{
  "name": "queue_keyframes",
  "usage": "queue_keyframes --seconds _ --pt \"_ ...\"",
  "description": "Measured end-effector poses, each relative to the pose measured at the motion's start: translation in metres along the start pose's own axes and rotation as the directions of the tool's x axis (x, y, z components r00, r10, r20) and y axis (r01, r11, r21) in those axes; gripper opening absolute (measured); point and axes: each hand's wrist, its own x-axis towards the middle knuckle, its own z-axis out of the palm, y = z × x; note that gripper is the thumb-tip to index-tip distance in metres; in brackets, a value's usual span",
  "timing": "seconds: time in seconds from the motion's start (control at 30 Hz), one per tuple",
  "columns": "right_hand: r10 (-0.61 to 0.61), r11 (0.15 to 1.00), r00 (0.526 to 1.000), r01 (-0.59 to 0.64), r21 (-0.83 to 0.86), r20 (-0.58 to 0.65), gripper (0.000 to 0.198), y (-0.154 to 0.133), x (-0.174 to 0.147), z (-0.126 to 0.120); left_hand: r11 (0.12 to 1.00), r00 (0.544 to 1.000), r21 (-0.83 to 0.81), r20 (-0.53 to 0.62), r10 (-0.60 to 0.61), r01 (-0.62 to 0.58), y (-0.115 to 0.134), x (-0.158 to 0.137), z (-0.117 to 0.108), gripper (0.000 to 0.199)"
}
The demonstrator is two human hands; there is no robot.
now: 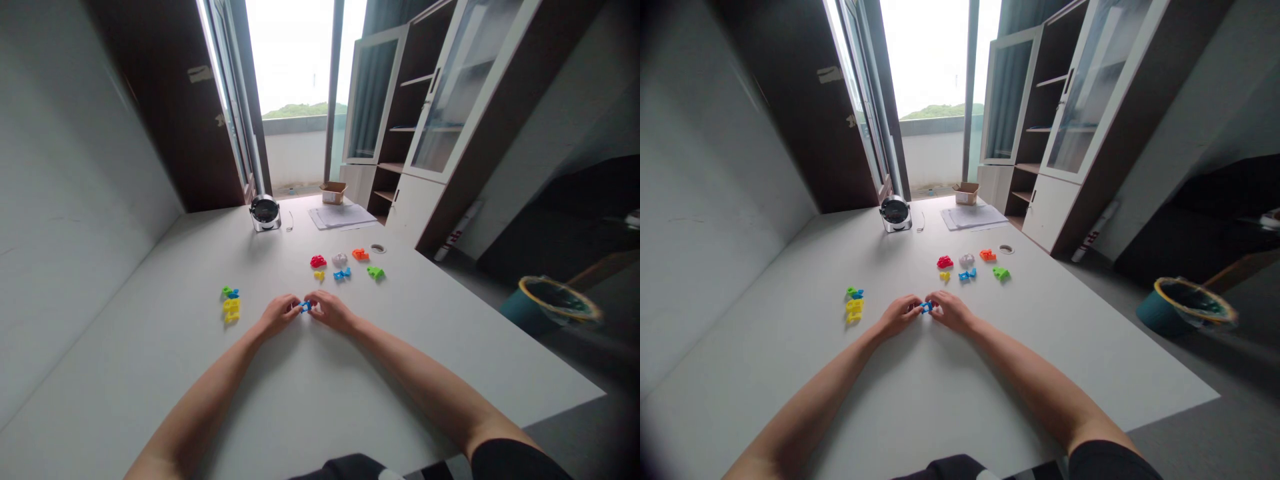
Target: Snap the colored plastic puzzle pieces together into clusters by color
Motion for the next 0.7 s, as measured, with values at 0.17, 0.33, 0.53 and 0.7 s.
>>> queue_keyframes --seconds 0.17,0.33,0.53,0.7 --pt "-0.031 0.999 1.000 0.031 -0.008 -0.005 0.025 0.0028 0.0000 -0.0001 1.000 1.000 0.002 0.003 -0.013 0.013 -0.0003 0.0010 0.0000 0.026" --pt "-0.028 1.000 1.000 0.028 -0.003 -0.001 0.024 0.0048 -0.0005 0.0009 1.000 1.000 -0.014 0.008 0.005 -0.005 -0.0003 0.0023 -0.0006 0.032" --pt "-0.023 0.999 1.000 0.023 -0.023 -0.006 0.023 0.0037 -0.0003 0.0019 1.000 1.000 0.004 0.007 0.008 -0.008 -0.0008 0.0033 -0.0003 0.032" --pt "-0.010 0.999 1.000 0.010 -0.033 -0.001 0.017 0.0001 -0.0006 -0.0003 1.000 1.000 0.015 0.012 0.009 -0.009 -0.0021 0.0038 0.0003 0.032"
